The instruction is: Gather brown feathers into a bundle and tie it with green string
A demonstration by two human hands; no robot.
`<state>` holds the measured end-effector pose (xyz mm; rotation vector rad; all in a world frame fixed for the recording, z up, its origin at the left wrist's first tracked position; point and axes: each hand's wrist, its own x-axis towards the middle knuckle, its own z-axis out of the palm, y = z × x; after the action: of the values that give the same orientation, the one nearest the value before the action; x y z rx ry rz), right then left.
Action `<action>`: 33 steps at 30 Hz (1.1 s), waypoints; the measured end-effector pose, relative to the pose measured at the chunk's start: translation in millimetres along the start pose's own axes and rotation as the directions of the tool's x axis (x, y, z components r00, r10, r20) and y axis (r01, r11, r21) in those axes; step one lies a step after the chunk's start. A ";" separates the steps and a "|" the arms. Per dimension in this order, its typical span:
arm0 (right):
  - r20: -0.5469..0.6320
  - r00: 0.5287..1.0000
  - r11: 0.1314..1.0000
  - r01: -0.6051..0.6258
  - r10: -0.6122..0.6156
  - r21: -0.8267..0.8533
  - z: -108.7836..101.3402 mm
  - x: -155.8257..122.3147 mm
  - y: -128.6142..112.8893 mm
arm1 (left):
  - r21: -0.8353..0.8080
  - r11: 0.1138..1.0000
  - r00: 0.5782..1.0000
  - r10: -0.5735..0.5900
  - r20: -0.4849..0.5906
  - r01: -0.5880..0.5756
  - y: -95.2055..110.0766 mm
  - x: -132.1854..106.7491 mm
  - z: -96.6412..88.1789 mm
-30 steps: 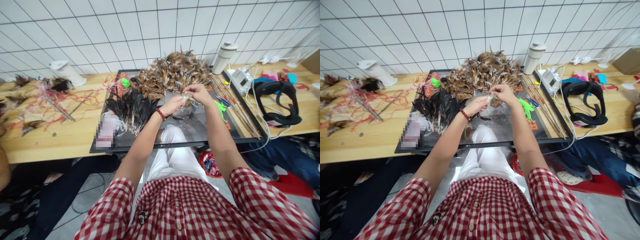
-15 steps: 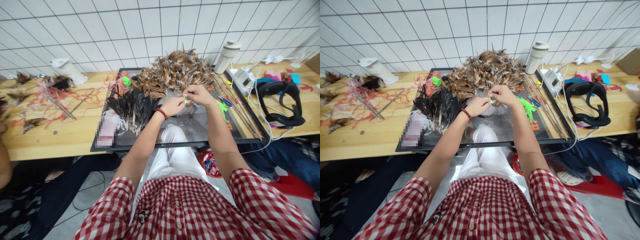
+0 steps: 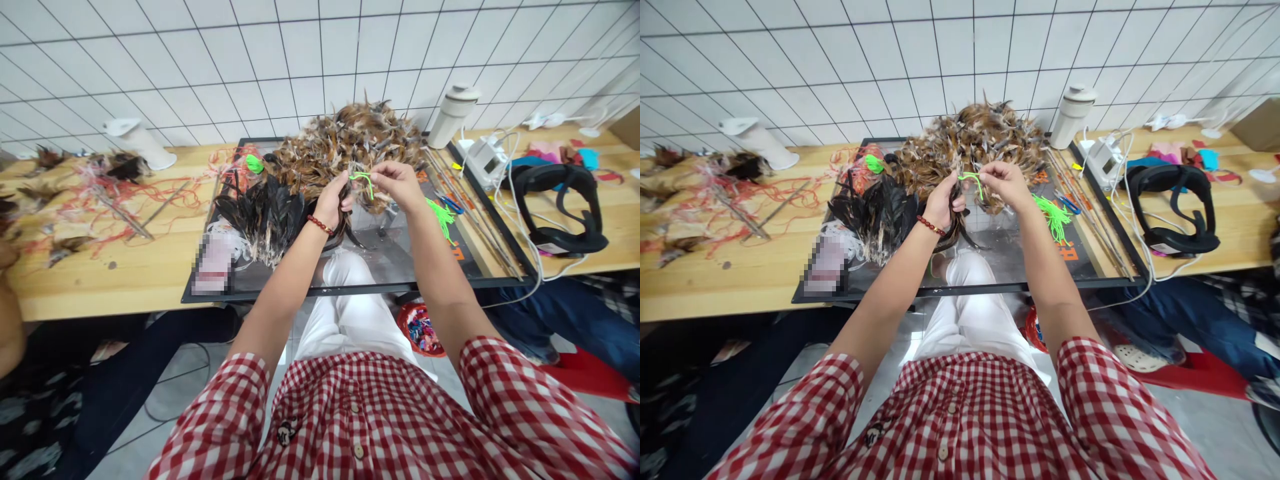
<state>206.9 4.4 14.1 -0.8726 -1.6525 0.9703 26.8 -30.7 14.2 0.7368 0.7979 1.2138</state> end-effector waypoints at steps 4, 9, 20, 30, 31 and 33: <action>0.087 0.988 0.975 -0.144 0.130 0.171 17.5 -0.3 5.7 | -0.022 0.999 0.998 0.031 -0.052 -0.033 -2.6 4.4 -1.8; 0.073 0.972 0.956 -0.231 0.221 0.183 27.0 1.3 11.2 | -0.037 0.996 0.995 0.082 -0.056 -0.084 -4.2 9.3 -5.6; 0.137 0.971 0.960 -0.219 0.196 0.173 40.1 1.7 18.7 | -0.009 0.996 0.990 0.084 -0.113 -0.086 -6.1 14.1 -9.1; -0.008 0.949 0.904 -0.299 0.317 0.305 29.1 44.2 17.9 | -0.101 0.982 0.986 0.151 -0.071 -0.158 -1.5 23.9 -16.8; -0.010 0.947 0.898 -0.301 0.321 0.320 30.2 49.6 16.8 | -0.113 0.983 0.988 0.132 -0.083 -0.141 -0.5 24.7 -15.5; -0.020 0.947 0.893 -0.296 0.321 0.339 33.5 57.5 14.5 | -0.130 0.986 0.990 0.092 -0.111 -0.106 2.0 27.1 -11.7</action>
<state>161.7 55.2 16.9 -0.9417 -1.2546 1.3733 20.2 -3.0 6.1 0.6111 0.7627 1.3916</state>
